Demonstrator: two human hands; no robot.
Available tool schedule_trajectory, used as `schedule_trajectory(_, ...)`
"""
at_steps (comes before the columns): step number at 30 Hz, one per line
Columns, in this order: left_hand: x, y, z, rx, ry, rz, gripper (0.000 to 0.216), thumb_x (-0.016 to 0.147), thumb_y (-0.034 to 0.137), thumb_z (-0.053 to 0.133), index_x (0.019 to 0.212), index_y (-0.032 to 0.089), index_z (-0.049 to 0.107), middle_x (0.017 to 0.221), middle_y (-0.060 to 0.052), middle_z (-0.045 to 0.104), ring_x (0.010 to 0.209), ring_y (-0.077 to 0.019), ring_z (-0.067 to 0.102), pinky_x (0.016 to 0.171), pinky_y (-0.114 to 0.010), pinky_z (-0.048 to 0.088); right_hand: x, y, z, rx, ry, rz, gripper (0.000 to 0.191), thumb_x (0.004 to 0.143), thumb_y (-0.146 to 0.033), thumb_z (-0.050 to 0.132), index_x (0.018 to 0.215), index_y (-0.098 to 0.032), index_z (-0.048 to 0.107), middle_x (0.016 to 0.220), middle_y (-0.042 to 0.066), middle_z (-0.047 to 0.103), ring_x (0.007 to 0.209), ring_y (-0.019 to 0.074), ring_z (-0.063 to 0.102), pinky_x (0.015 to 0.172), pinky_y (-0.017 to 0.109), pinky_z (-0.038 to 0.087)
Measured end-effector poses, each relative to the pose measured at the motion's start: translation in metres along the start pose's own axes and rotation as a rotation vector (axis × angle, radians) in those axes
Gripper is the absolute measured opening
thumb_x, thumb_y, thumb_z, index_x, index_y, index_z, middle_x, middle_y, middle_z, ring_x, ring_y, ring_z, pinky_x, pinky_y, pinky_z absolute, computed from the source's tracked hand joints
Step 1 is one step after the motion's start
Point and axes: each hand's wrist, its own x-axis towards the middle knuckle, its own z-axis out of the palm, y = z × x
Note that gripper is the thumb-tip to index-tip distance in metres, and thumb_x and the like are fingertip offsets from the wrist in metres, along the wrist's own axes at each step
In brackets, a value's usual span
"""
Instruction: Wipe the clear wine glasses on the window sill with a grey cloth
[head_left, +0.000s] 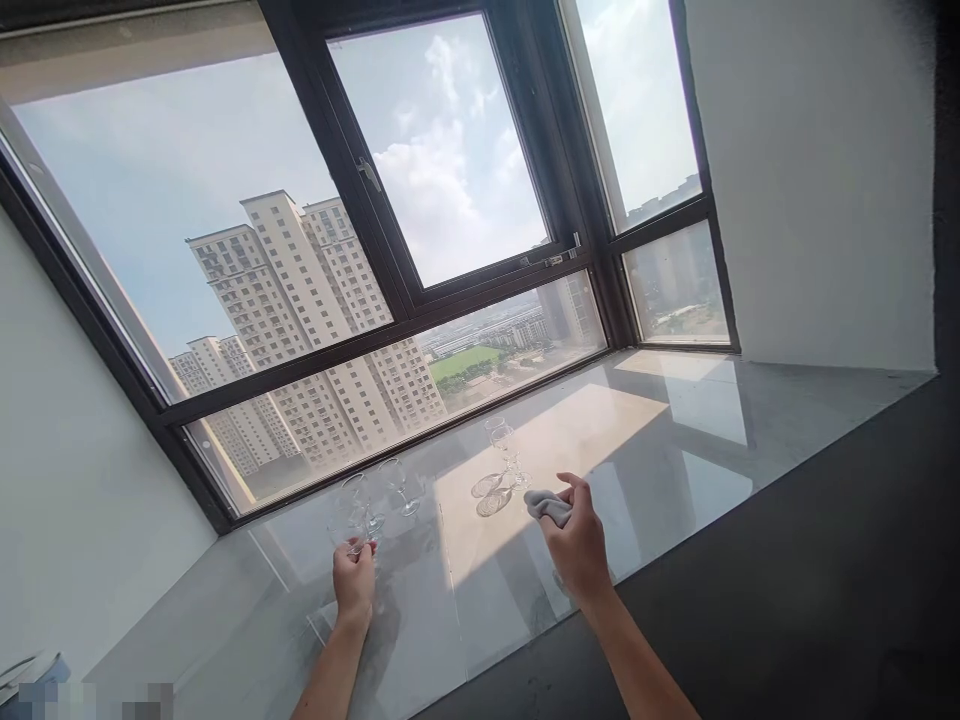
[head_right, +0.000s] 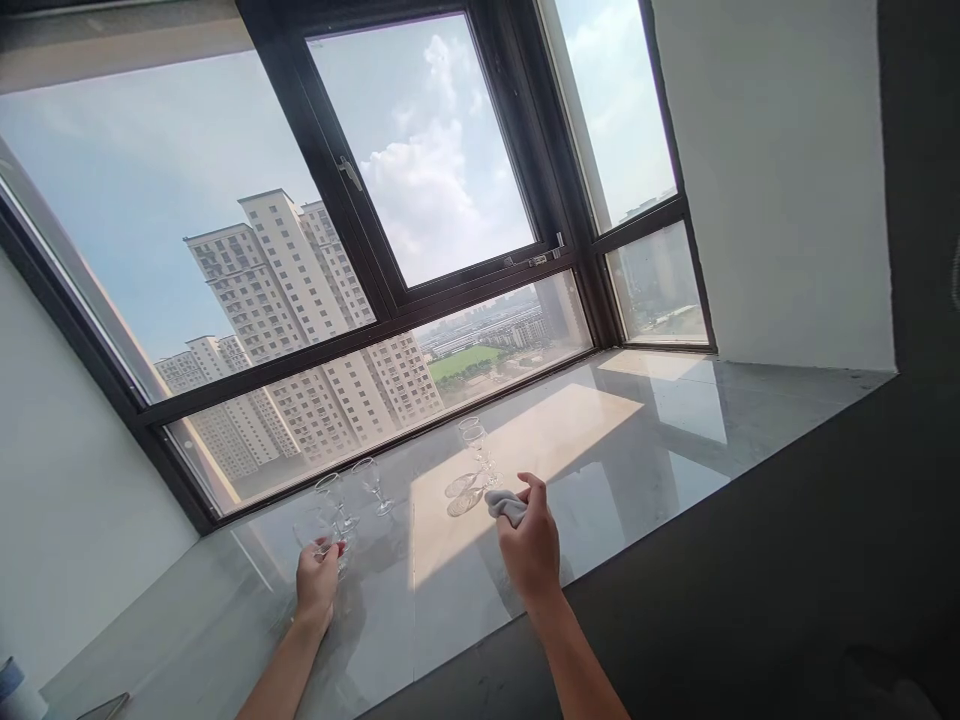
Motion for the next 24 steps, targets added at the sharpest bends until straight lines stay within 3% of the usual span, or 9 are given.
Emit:
schedule_trajectory(2, -0.011, 0.002, -0.001, 0.107, -0.058, 0.128, 0.029, 0.079, 0.033, 0.058, 0.105, 0.022, 0.053, 0.079, -0.001, 0.069, 0.081, -0.0216, 0.069, 0.071, -0.033, 0.051, 0.0, 0.001, 0.003, -0.005, -0.001, -0.009, 0.048, 0.077, -0.027, 0.051, 0.125, -0.02, 0.047, 0.089, 0.003, 0.056, 0.069, 0.0186, 0.059, 0.057, 0.026, 0.044)
schedule_trajectory(7, -0.053, 0.018, 0.012, 0.338, -0.27, 0.618, 0.034, 0.087, 0.041, 0.05, 0.115, 0.026, 0.062, 0.092, -0.004, 0.072, 0.086, -0.0242, 0.068, 0.075, -0.035, 0.051, -0.007, -0.002, 0.013, -0.041, -0.049, -0.091, 0.05, 0.076, -0.019, 0.05, 0.127, -0.02, 0.046, 0.091, 0.003, 0.058, 0.074, 0.0191, 0.06, 0.06, 0.025, 0.045)
schedule_trajectory(11, -0.081, 0.03, 0.026, 0.511, -0.325, 0.884, 0.024, 0.09, 0.03, 0.048, 0.1, 0.026, 0.069, 0.095, -0.006, 0.072, 0.091, -0.0255, 0.066, 0.086, -0.04, 0.049, -0.02, -0.021, 0.015, -0.059, -0.308, -0.346, 0.059, 0.068, -0.005, 0.048, 0.123, -0.025, 0.049, 0.093, 0.002, 0.061, 0.08, 0.0182, 0.059, 0.068, 0.025, 0.045)
schedule_trajectory(15, -0.094, 0.036, 0.028, 0.654, -0.432, 1.126, 0.03, 0.088, 0.015, 0.05, 0.106, 0.028, 0.07, 0.093, -0.005, 0.072, 0.091, -0.0243, 0.066, 0.099, -0.045, 0.043, -0.035, -0.044, 0.018, -0.11, -0.477, -0.478, 0.068, 0.062, -0.001, 0.047, 0.124, -0.028, 0.049, 0.1, 0.003, 0.064, 0.087, 0.0207, 0.058, 0.067, 0.025, 0.041)
schedule_trajectory(17, -0.098, 0.039, 0.027, 0.654, -0.487, 1.257, 0.032, 0.088, 0.01, 0.049, 0.104, 0.029, 0.07, 0.092, -0.003, 0.071, 0.09, -0.0217, 0.065, 0.105, -0.046, 0.039, -0.038, -0.048, 0.021, -0.125, -0.488, -0.483, 0.069, 0.06, 0.0, 0.047, 0.124, -0.028, 0.049, 0.101, 0.003, 0.064, 0.092, 0.0222, 0.058, 0.07, 0.026, 0.041)
schedule_trajectory(20, -0.106, 0.046, 0.027, 0.567, -0.463, 1.409, 0.031, 0.09, 0.006, 0.047, 0.098, 0.026, 0.069, 0.089, -0.002, 0.07, 0.084, -0.018, 0.063, 0.106, -0.046, 0.039, -0.036, -0.046, 0.022, -0.141, -0.503, -0.411, 0.067, 0.063, 0.0, 0.048, 0.124, -0.029, 0.048, 0.098, 0.003, 0.063, 0.085, 0.0207, 0.057, 0.067, 0.025, 0.039)
schedule_trajectory(24, -0.112, 0.053, 0.025, 0.509, -0.472, 1.468, 0.027, 0.092, 0.005, 0.046, 0.099, 0.023, 0.065, 0.088, -0.001, 0.068, 0.083, -0.0155, 0.062, 0.105, -0.044, 0.04, -0.025, -0.036, 0.015, -0.157, -0.47, -0.322, 0.066, 0.067, 0.0, 0.049, 0.126, -0.029, 0.046, 0.097, 0.002, 0.06, 0.076, 0.0178, 0.054, 0.064, 0.023, 0.035)
